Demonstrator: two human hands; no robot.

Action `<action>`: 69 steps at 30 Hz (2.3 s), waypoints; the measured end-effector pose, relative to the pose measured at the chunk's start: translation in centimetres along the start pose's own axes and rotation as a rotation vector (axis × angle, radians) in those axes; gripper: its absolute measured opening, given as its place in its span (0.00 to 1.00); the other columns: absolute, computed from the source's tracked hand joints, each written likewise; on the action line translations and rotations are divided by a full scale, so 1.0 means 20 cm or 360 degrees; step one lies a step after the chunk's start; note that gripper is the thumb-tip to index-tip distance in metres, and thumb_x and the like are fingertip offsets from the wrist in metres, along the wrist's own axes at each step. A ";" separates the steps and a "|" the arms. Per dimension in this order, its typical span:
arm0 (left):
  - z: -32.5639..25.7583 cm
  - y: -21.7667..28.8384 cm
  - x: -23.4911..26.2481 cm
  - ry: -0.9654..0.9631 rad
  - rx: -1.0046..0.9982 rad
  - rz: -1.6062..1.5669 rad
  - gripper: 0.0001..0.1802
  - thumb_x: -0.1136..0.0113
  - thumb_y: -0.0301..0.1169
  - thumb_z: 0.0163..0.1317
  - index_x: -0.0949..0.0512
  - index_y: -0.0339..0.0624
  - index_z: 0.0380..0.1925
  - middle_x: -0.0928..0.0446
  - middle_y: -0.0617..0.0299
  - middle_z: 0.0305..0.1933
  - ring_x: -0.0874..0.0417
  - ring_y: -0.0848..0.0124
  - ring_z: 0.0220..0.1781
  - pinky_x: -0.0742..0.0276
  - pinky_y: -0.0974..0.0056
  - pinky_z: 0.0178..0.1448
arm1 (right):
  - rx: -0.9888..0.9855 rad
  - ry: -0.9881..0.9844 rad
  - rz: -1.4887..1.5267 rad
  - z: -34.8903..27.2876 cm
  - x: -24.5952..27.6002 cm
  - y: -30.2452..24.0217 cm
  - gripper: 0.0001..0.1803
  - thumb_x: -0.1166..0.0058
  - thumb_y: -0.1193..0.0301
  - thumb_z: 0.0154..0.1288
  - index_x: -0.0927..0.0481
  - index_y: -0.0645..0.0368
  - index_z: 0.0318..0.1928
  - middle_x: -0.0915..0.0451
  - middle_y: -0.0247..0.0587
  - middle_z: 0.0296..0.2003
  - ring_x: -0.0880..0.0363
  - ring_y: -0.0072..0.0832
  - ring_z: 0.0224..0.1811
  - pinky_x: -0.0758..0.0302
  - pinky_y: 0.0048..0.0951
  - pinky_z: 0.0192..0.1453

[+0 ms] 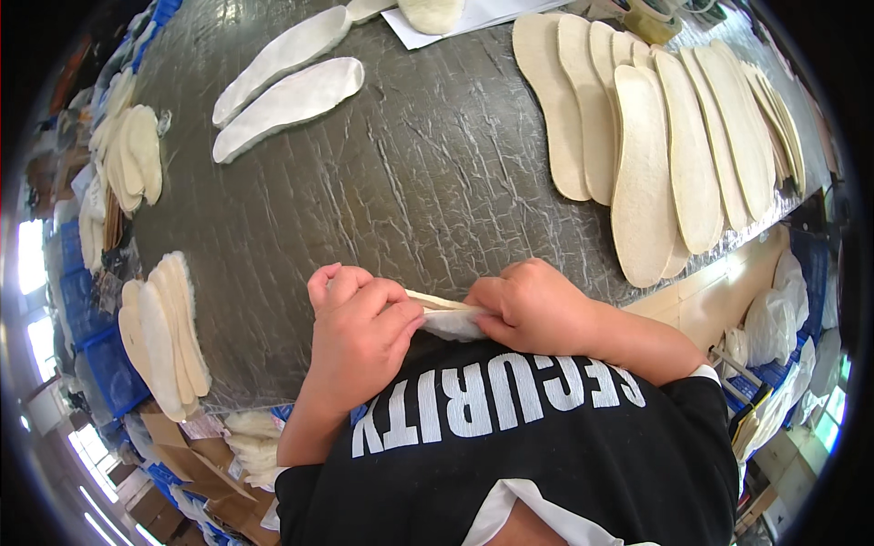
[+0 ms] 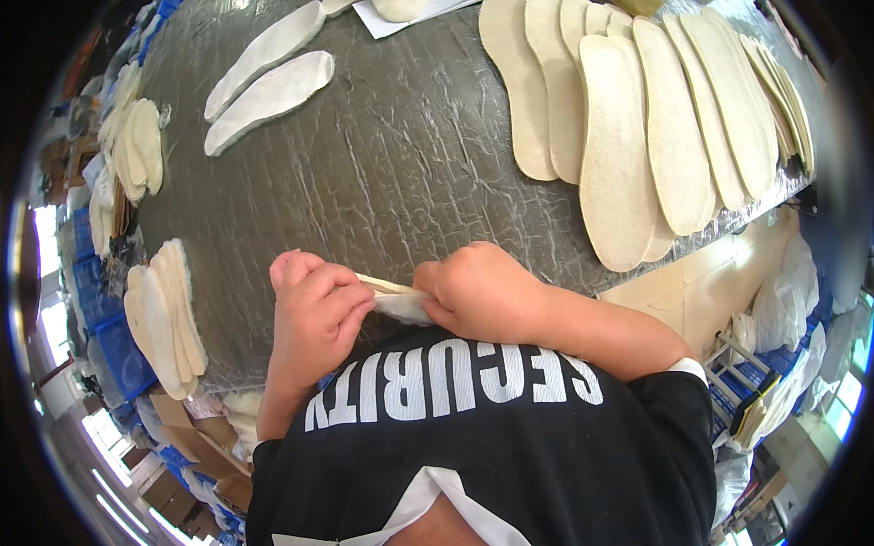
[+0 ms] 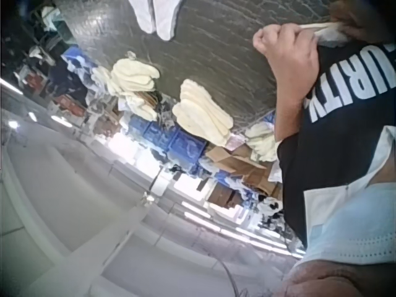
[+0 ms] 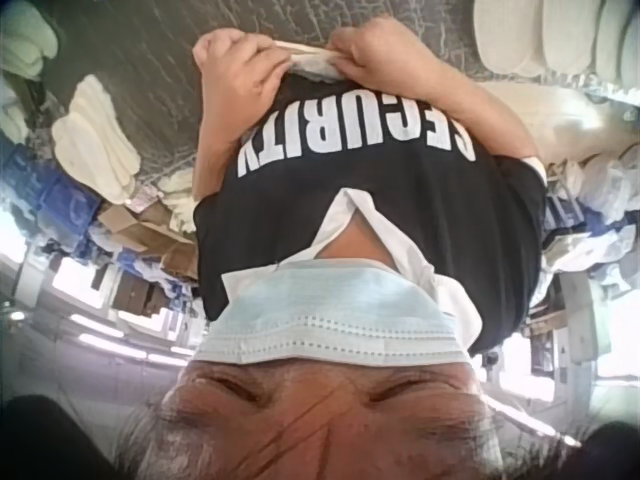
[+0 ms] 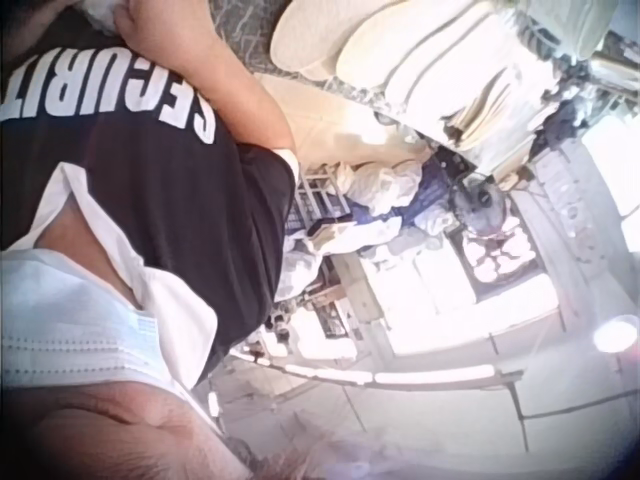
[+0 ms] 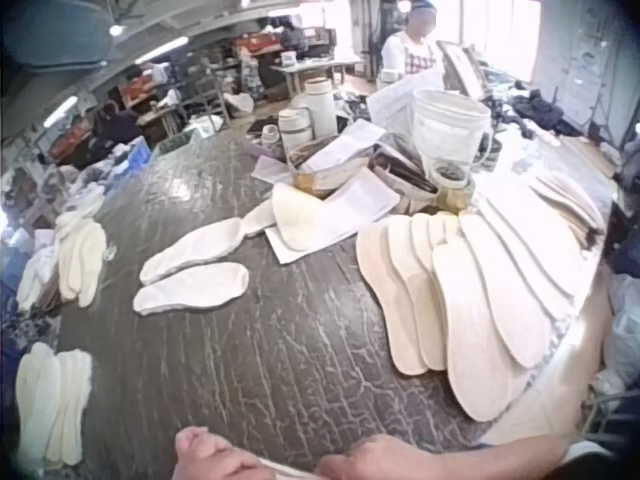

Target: Assembling shoe insoles by applying fur lining to the base material.

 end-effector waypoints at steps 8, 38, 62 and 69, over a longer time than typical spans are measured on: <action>0.00 0.00 0.00 0.0066 0.0177 -0.0214 0.06 0.32 0.23 0.45 0.21 0.42 0.23 0.21 0.65 0.36 0.23 0.57 0.51 0.38 0.48 0.62 | 0.0047 -0.0013 -0.0132 -0.01 -0.01 -0.01 0.09 0.37 0.73 0.52 0.18 0.56 0.36 0.23 0.45 0.20 0.22 0.45 0.25 0.24 0.45 0.34; -0.05 -0.04 0.00 0.0052 0.0094 -0.0059 0.08 0.31 0.25 0.48 0.23 0.43 0.26 0.21 0.64 0.38 0.20 0.61 0.48 0.39 0.43 0.63 | 0.0130 -0.0028 -0.0416 0.12 -0.03 -0.09 0.07 0.40 0.70 0.56 0.24 0.59 0.29 0.23 0.45 0.16 0.20 0.43 0.20 0.24 0.43 0.28; -0.05 -0.10 0.01 0.0038 0.0145 0.0158 0.09 0.29 0.28 0.47 0.20 0.44 0.29 0.20 0.64 0.43 0.23 0.59 0.54 0.38 0.43 0.61 | -0.0053 -0.0355 -0.0468 0.23 -0.08 -0.08 0.09 0.41 0.70 0.56 0.20 0.63 0.35 0.17 0.51 0.26 0.15 0.46 0.31 0.20 0.43 0.36; -0.09 -0.15 0.02 0.0182 0.0229 0.0101 0.09 0.31 0.27 0.48 0.22 0.42 0.27 0.21 0.60 0.45 0.21 0.58 0.52 0.36 0.44 0.62 | -0.0116 -0.0324 -0.0461 0.23 -0.05 -0.07 0.10 0.42 0.67 0.60 0.20 0.62 0.34 0.18 0.50 0.24 0.16 0.47 0.30 0.20 0.44 0.36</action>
Point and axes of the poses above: each hand's wrist, its own z-axis towards the middle knuckle, its own x-axis out of the back of the hand, y = z × x, the point moved 5 cm from there along z, towards the middle knuckle
